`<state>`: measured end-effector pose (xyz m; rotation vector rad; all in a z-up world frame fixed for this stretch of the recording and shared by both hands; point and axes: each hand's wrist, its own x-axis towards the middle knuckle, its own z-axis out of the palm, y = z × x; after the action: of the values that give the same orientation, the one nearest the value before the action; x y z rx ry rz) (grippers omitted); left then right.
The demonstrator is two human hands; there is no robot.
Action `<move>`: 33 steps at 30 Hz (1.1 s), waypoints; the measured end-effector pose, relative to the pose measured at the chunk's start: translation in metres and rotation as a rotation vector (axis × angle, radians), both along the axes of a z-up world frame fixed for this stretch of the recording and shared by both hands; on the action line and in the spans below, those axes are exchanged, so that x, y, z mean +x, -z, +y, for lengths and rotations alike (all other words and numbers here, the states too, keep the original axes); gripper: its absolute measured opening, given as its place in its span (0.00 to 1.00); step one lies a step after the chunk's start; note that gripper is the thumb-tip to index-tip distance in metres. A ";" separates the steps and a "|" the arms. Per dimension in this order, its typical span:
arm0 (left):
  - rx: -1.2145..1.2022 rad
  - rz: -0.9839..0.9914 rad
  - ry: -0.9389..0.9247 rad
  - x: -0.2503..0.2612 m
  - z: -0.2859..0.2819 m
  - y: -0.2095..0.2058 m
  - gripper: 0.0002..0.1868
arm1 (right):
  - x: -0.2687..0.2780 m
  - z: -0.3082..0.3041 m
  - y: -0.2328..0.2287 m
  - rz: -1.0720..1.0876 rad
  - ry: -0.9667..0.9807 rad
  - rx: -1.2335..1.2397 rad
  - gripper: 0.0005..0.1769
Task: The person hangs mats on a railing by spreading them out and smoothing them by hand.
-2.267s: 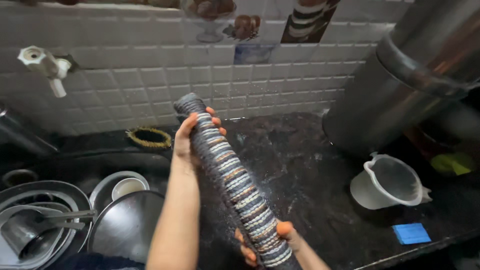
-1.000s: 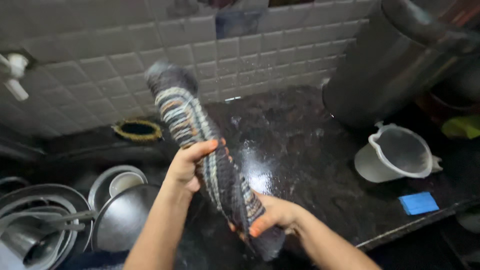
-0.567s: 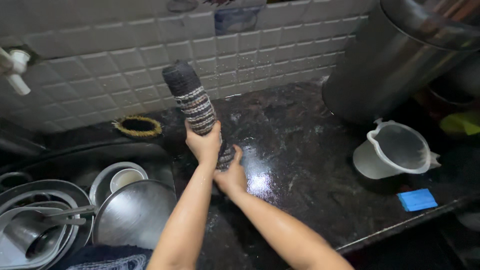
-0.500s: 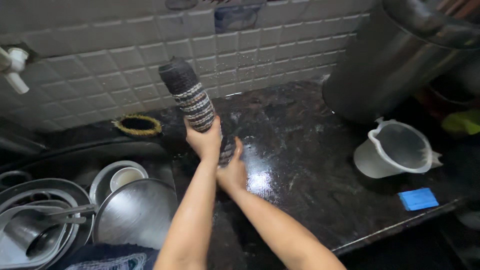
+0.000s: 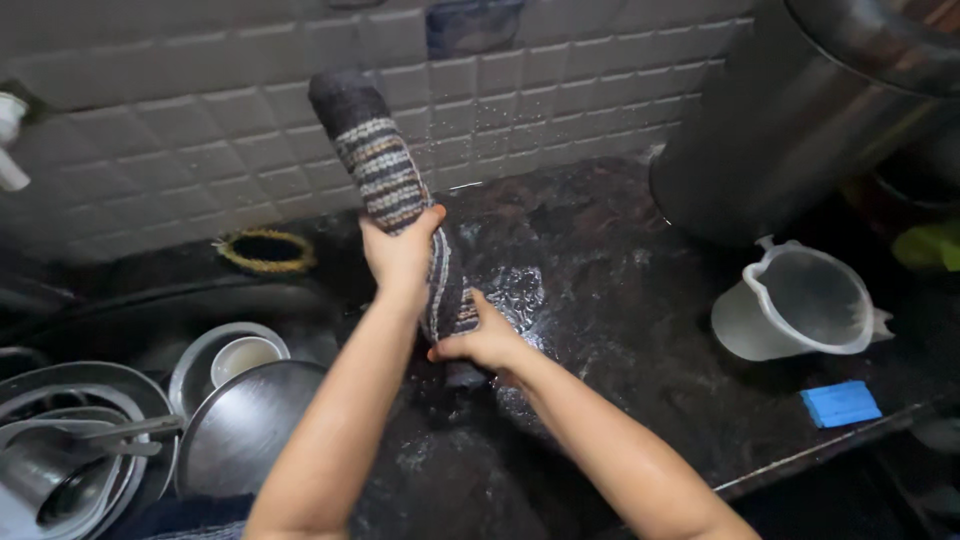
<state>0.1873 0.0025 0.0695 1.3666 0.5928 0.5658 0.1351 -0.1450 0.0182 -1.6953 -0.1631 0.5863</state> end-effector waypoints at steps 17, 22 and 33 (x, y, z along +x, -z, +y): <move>-1.010 -0.266 1.108 -0.071 0.009 -0.033 0.53 | -0.083 -0.066 -0.101 0.831 -0.418 1.120 0.38; -0.154 -0.018 0.738 -0.083 -0.010 -0.036 0.58 | -0.091 -0.032 -0.080 0.458 0.032 0.404 0.66; 0.307 0.051 0.211 -0.021 0.000 0.068 0.66 | -0.020 0.023 0.028 -0.293 0.238 -0.108 0.78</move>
<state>0.1662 0.0020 0.0010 1.7149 0.4058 0.4635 0.1152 -0.1220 -0.0097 -1.8684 -0.1372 0.1707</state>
